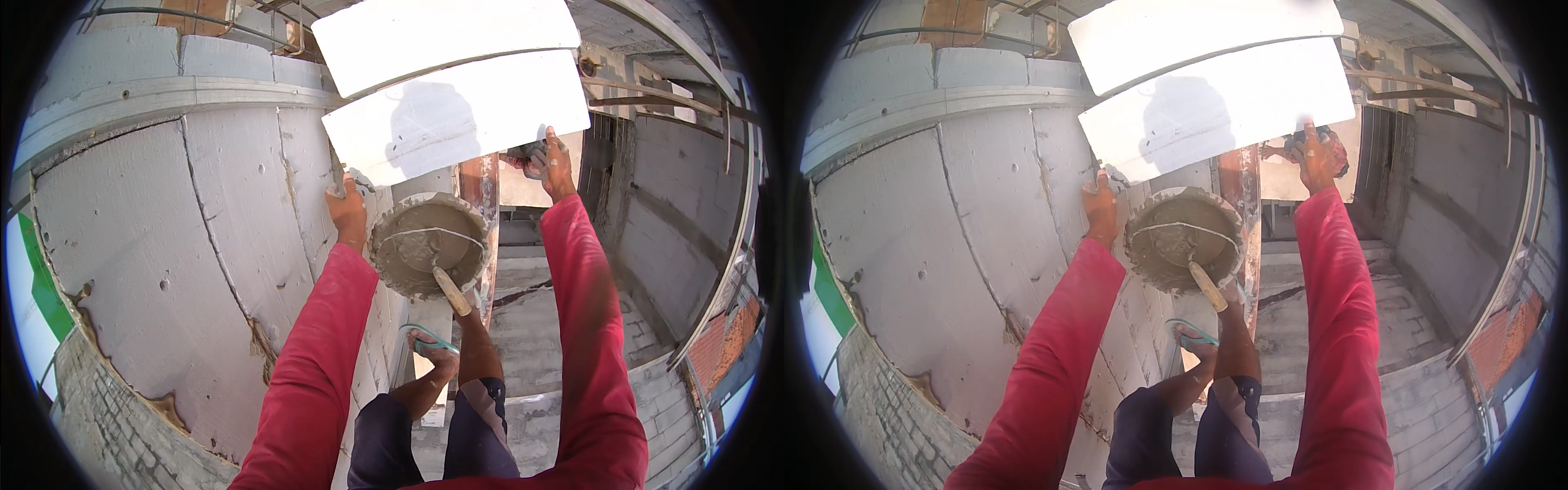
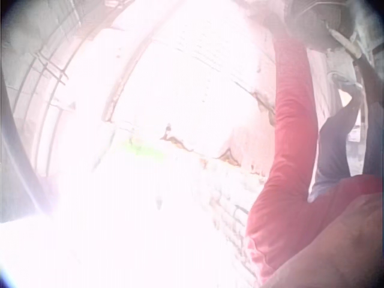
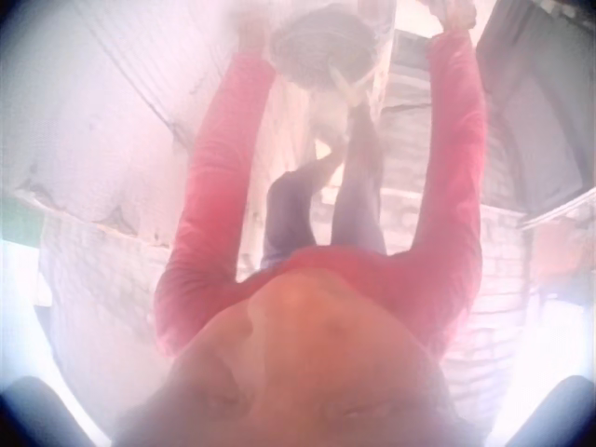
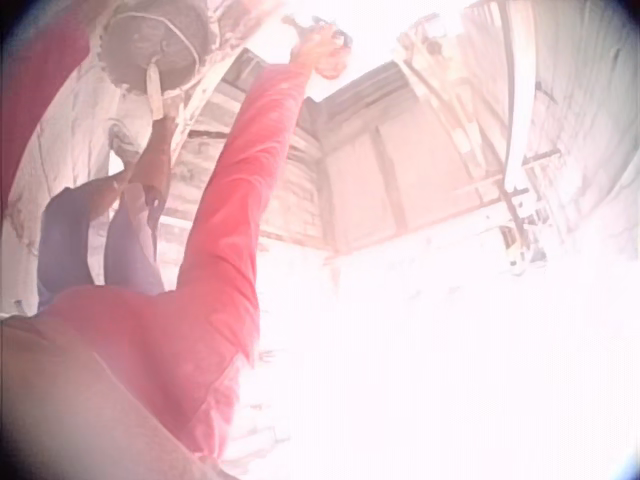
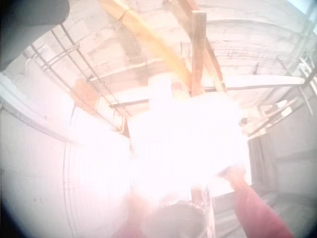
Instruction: The person applies cement to a white rectangular board using a trowel, then positions and secures the board against a wall. The person repeats this process with additional boards, aligning them vertically along the wall.
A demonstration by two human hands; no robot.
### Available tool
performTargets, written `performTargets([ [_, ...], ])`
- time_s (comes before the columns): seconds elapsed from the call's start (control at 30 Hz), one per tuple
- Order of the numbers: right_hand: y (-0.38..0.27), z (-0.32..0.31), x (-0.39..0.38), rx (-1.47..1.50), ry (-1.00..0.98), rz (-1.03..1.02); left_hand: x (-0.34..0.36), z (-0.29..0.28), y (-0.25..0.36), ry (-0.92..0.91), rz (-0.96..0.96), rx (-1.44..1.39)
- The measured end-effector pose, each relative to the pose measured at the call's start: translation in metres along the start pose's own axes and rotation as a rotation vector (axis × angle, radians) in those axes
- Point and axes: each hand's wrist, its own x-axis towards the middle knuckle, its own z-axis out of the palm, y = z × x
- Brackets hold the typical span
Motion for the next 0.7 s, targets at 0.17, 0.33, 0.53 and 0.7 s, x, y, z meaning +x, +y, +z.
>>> performTargets([
  [0.17, 0.008, 0.037, 0.013, 0.221, -0.062, 0.039, 0.039, 0.015, -0.008, -0.364, 0.074, -0.245],
  [0.33, -0.006, 0.054, -0.008, 0.306, -0.024, 0.07, 0.037, 0.012, -0.002, -0.42, 0.079, -0.184],
  [0.53, -0.08, 0.068, -0.041, -0.052, 0.191, 0.074, 0.015, -0.037, 0.064, -0.497, -0.277, -0.072],
  [0.7, -0.111, 0.093, -0.077, -0.475, 0.325, -0.235, -0.005, -0.05, 0.106, -0.369, -0.246, -0.002],
])
